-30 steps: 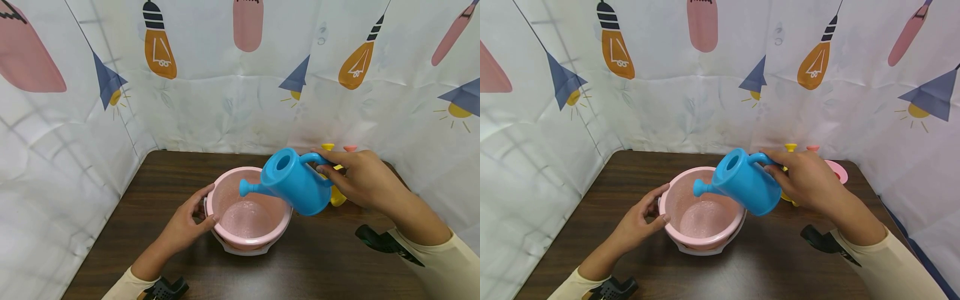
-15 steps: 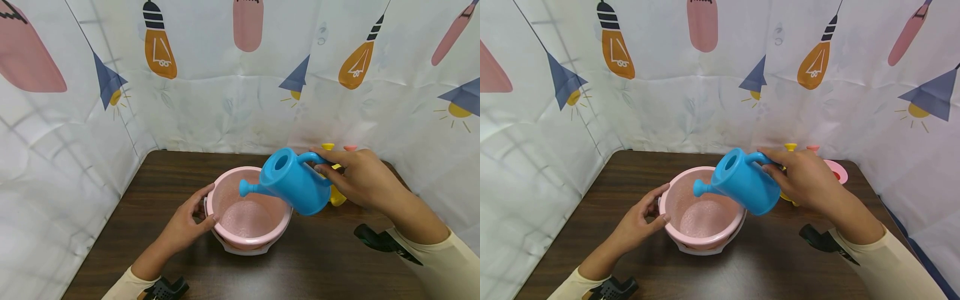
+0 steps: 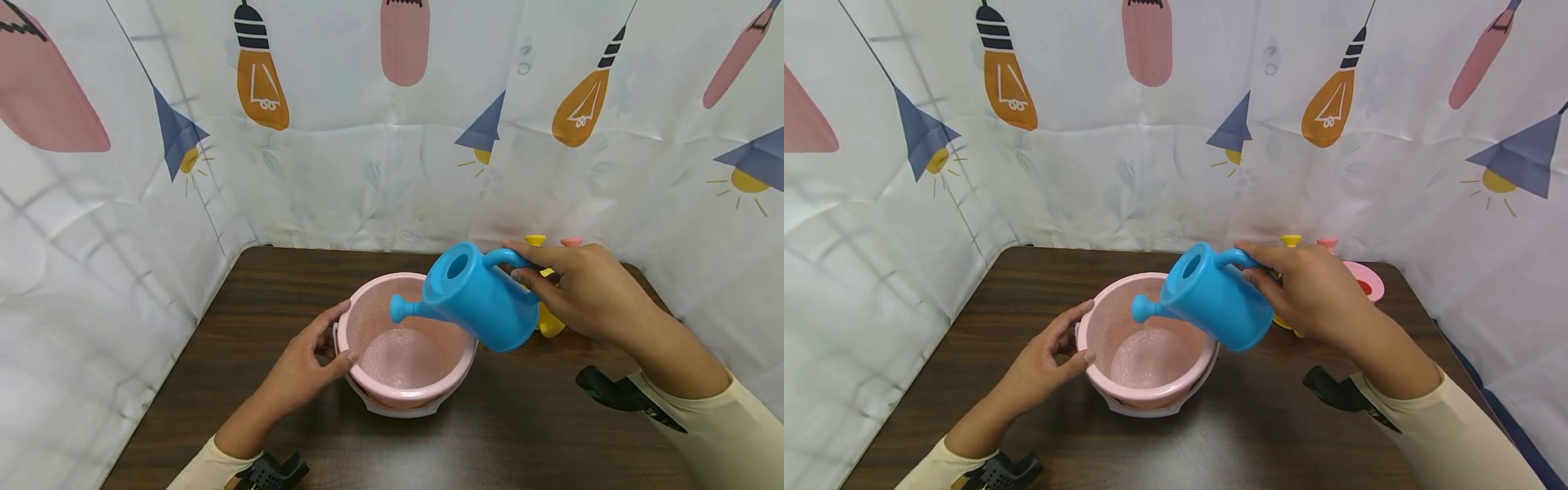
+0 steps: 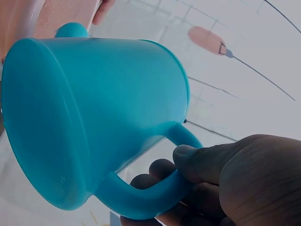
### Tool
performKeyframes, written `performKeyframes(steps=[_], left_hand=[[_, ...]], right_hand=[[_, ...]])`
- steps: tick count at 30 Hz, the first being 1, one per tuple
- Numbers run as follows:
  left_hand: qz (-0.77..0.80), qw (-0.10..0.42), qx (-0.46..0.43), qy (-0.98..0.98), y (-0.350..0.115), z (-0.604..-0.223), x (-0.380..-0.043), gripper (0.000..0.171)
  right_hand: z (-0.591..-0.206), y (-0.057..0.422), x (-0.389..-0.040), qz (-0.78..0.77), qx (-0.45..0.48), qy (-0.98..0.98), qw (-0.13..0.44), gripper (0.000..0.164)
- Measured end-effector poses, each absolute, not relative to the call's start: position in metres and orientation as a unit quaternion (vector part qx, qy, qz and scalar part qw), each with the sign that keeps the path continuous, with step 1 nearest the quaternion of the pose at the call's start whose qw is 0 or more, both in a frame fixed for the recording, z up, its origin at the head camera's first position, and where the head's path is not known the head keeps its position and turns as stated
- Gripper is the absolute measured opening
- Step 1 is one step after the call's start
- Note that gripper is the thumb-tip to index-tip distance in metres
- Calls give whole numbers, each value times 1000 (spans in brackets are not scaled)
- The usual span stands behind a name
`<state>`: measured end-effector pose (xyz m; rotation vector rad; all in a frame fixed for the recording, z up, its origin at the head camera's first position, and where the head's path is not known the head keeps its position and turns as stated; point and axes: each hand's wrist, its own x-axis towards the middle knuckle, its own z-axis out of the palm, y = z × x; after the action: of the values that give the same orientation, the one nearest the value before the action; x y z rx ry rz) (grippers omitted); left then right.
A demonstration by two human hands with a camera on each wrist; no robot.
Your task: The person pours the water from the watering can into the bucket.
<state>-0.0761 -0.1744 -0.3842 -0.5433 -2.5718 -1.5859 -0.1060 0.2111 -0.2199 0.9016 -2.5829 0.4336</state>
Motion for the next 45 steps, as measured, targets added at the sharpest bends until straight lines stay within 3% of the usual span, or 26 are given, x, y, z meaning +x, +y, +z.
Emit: performKeyframes(steps=[22, 35, 45], left_hand=[[-516, 32, -174, -838, -174, -383, -75, 69], [-519, 33, -180, -835, -174, -384, -76, 69], [-517, 36, -177, -837, -174, -383, -76, 70]], right_hand=[[-224, 214, -107, 164, 324, -911, 197, 52], [-224, 215, -106, 195, 286, -926, 152, 45], [-226, 217, -107, 174, 325, -909, 195, 48]])
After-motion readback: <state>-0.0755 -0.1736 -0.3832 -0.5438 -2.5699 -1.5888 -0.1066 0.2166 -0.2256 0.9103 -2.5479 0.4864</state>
